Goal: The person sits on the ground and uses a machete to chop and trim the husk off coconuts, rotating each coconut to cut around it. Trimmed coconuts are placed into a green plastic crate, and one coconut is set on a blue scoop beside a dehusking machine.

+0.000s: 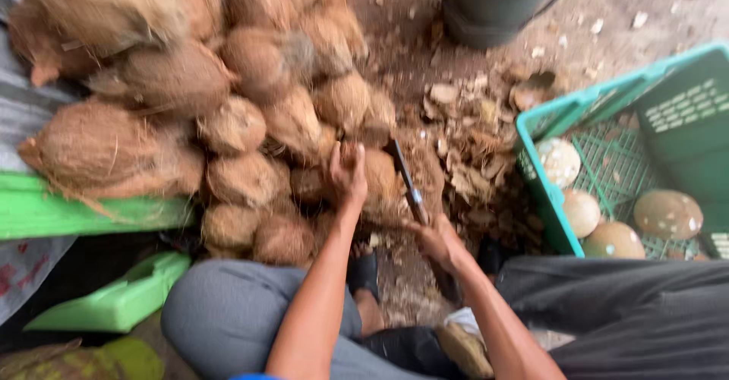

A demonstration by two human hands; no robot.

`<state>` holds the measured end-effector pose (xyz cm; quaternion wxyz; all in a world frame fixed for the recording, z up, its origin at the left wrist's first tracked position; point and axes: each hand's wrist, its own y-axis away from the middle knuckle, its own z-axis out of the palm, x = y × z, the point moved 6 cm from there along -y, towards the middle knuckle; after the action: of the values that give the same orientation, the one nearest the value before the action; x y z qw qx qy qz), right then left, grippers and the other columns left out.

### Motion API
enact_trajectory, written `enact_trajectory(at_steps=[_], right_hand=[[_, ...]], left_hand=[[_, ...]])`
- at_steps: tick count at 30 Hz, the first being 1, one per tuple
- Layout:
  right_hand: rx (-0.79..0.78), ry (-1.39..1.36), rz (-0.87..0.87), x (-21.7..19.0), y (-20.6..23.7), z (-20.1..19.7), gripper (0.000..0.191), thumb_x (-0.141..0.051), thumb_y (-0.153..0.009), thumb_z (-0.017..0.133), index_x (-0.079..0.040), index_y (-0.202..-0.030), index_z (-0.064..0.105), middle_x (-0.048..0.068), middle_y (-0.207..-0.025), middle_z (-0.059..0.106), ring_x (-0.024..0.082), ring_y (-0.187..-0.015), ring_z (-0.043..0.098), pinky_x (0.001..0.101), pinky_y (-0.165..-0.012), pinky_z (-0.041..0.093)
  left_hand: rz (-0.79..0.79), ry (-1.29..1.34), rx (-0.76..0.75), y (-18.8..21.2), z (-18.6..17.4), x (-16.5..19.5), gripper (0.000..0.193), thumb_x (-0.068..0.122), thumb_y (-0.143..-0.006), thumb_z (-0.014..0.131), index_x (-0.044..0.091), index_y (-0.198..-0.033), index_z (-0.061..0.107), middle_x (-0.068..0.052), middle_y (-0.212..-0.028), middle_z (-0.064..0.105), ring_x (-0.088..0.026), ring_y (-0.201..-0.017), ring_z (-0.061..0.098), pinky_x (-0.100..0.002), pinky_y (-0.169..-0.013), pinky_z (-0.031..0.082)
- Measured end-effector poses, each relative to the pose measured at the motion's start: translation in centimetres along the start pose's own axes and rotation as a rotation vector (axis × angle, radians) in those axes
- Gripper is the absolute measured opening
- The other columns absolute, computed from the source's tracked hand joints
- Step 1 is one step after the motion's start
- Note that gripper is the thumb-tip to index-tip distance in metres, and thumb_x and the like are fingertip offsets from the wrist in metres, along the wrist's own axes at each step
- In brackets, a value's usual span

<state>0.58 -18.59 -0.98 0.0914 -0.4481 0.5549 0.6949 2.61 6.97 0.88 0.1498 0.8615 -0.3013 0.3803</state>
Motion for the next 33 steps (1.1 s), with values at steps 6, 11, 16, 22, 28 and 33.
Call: enact_trajectory(at_steps=[6, 11, 16, 22, 28, 33], right_hand=[[0.131, -0.003, -0.225, -7.5, 3.4, -2.6, 0.032, -0.031, -0.095, 0.069, -0.01, -0.077, 0.053, -0.001, -0.056, 0.053, 0.012, -0.043, 0.049, 0.0317, -0.038, 0.046], [0.213, 0.04, -0.244, -11.0, 6.7, -4.1, 0.034, -0.032, -0.095, 0.069, -0.009, -0.077, 0.053, -0.002, -0.057, 0.051, 0.01, -0.045, 0.047, 0.0311, -0.041, 0.04], [0.261, 0.232, -0.407, -12.0, 8.3, -3.7, 0.032, -0.033, -0.095, 0.069, -0.011, -0.076, 0.056, -0.004, -0.058, 0.051, 0.008, -0.05, 0.047, 0.0312, -0.045, 0.039], [0.206, 0.2, -0.279, -10.9, 8.0, -3.2, 0.038, -0.033, -0.096, 0.07, -0.008, -0.074, 0.052, -0.001, -0.056, 0.047, 0.011, -0.048, 0.045, 0.0331, -0.044, 0.037], [0.188, 0.086, -0.281, -11.2, 8.1, -3.5, 0.035, -0.032, -0.096, 0.068, -0.011, -0.073, 0.051, -0.003, -0.055, 0.049, 0.009, -0.046, 0.046, 0.0317, -0.041, 0.038], [0.305, 0.186, -0.292, -10.4, 7.6, -5.3, 0.036, -0.03, -0.096, 0.071, -0.005, -0.074, 0.056, 0.0, -0.056, 0.048, 0.011, -0.05, 0.046, 0.0335, -0.045, 0.039]], left_hand=[[0.146, 0.012, -0.383, -1.3, 0.6, -0.3, 0.097, 0.082, -0.081, 0.056, 0.015, -0.151, 0.051, -0.018, -0.151, 0.052, -0.033, -0.128, 0.06, -0.053, -0.093, 0.049], [-0.358, 0.029, -0.411, -0.8, 0.1, -2.0, 0.097, 0.083, -0.076, 0.055, 0.015, -0.145, 0.049, -0.016, -0.143, 0.055, -0.027, -0.085, 0.072, -0.043, -0.059, 0.05], [-0.45, -0.146, -0.263, 0.4, 0.9, -2.0, 0.079, 0.083, -0.087, 0.055, 0.012, -0.113, 0.076, -0.012, -0.107, 0.075, -0.021, -0.082, 0.062, -0.035, -0.064, 0.042], [-0.368, 0.057, -0.411, -0.1, 1.1, -2.5, 0.094, 0.074, -0.062, 0.077, 0.016, -0.133, 0.054, -0.009, -0.117, 0.062, -0.022, -0.084, 0.069, -0.042, -0.065, 0.058], [-0.447, 0.596, -0.339, 1.6, 1.6, -1.5, 0.103, 0.073, -0.055, 0.082, 0.005, -0.131, 0.064, -0.017, -0.127, 0.068, -0.029, -0.115, 0.067, -0.051, -0.098, 0.052], [-0.35, 0.565, -0.143, 1.6, 1.2, -0.4, 0.103, 0.069, -0.054, 0.08, 0.012, -0.135, 0.051, -0.016, -0.136, 0.054, -0.034, -0.126, 0.055, -0.062, -0.101, 0.046]])
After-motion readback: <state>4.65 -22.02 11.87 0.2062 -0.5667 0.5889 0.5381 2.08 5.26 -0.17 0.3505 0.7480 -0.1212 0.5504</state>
